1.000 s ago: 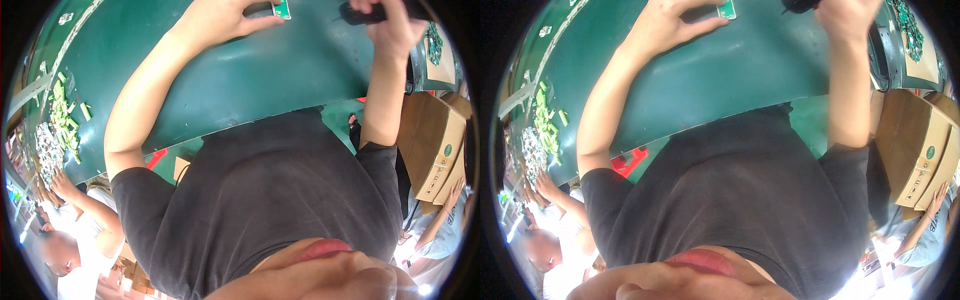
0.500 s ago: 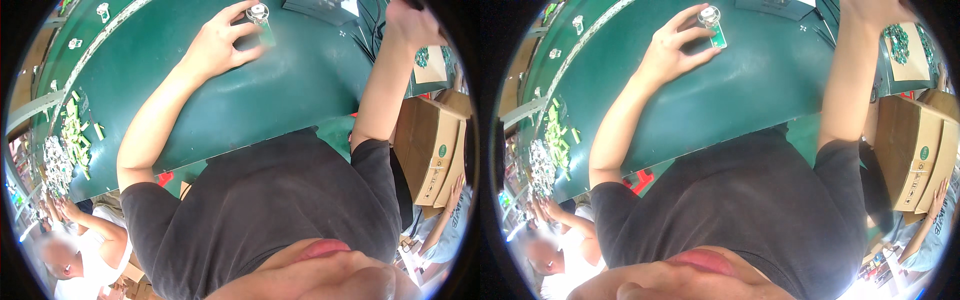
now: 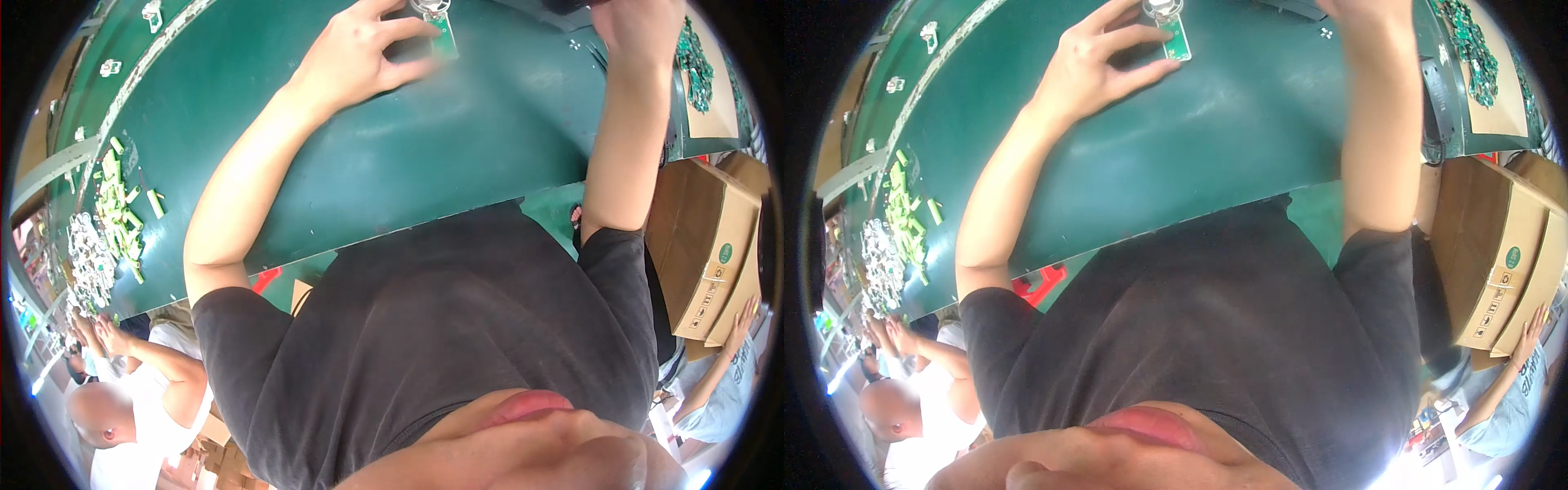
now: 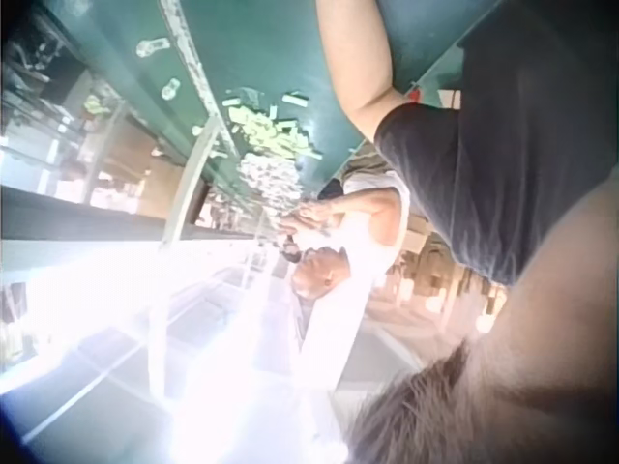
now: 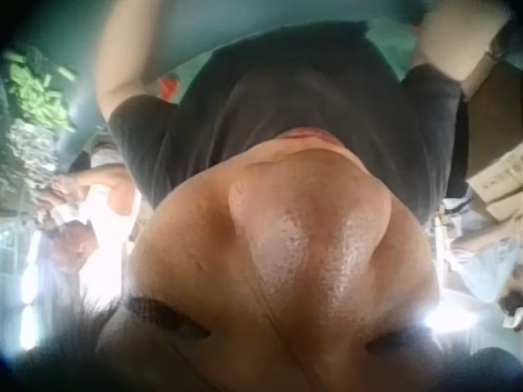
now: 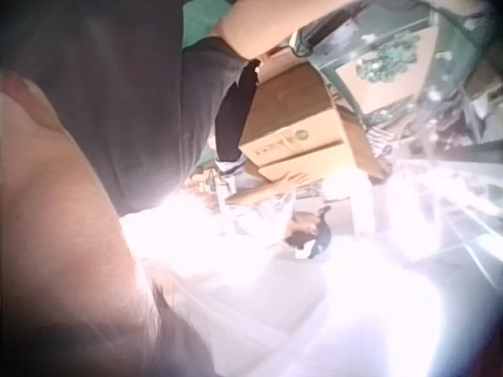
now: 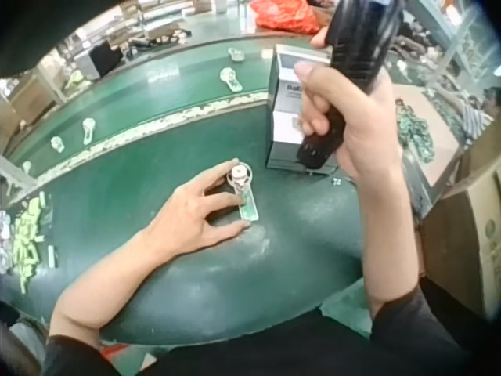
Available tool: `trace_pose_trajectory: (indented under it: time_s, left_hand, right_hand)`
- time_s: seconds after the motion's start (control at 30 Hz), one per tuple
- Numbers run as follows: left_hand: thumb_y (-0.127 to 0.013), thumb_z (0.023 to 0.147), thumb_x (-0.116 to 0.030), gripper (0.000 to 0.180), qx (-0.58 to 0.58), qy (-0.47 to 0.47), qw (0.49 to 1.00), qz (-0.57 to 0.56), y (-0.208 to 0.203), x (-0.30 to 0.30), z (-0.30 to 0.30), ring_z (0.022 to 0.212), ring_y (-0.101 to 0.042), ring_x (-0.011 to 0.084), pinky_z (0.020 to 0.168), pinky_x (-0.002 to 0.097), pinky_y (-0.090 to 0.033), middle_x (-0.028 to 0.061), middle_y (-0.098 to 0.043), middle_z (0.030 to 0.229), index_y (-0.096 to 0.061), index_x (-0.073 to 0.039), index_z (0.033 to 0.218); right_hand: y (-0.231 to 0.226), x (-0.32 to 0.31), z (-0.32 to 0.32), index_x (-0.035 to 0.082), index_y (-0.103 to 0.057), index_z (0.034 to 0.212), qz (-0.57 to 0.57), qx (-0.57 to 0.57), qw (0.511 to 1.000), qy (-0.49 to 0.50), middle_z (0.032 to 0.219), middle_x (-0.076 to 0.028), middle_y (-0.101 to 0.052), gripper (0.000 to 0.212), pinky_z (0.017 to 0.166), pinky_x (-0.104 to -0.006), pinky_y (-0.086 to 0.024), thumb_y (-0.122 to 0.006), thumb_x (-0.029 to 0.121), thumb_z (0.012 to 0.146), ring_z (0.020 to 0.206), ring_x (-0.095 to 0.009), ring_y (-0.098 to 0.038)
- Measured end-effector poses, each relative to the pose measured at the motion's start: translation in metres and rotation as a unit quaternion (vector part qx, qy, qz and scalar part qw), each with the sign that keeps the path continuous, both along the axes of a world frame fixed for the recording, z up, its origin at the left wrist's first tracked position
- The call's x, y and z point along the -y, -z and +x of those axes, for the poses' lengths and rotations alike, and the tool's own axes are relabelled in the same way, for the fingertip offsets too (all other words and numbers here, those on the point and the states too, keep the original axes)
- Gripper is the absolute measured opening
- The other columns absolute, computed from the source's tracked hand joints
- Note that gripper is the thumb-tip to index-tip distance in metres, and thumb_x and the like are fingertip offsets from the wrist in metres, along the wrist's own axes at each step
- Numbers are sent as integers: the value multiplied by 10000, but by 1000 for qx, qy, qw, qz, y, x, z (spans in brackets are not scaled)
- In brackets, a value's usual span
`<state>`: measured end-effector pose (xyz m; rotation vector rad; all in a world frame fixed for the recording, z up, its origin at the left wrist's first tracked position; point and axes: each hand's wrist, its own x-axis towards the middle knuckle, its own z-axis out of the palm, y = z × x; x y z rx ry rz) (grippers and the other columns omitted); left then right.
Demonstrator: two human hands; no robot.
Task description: Assembling small electronic components onto printed circuit boards using an electric screwdriver on an assembly line.
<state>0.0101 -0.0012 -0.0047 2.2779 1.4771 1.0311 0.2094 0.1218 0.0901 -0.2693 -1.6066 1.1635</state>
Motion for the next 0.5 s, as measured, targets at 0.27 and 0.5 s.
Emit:
trace_pose_trajectory:
  time_s: [0.27,0.5]
  left_hand:
    - [-858,772,-210,297,-27,25,998,45,7,-5,-6,1174,-654,408,1010,429,-543,276,-584,1402,-779,-48,1008]
    - [-853,772,-212,293,-23,28,999,35,6,-6,-5,1175,-653,408,1007,434,-543,275,-587,1398,-782,-52,1007]
  right_hand:
    - [41,11,-32,35,-495,1234,16,-95,989,-111,644,-21,-514,323,500,-286,-446,-625,-44,949,465,-110,-487]
    - [45,11,-28,8,-506,1194,-22,-66,996,-52,666,-24,-547,283,514,-275,-453,-642,-24,947,484,-108,-506]
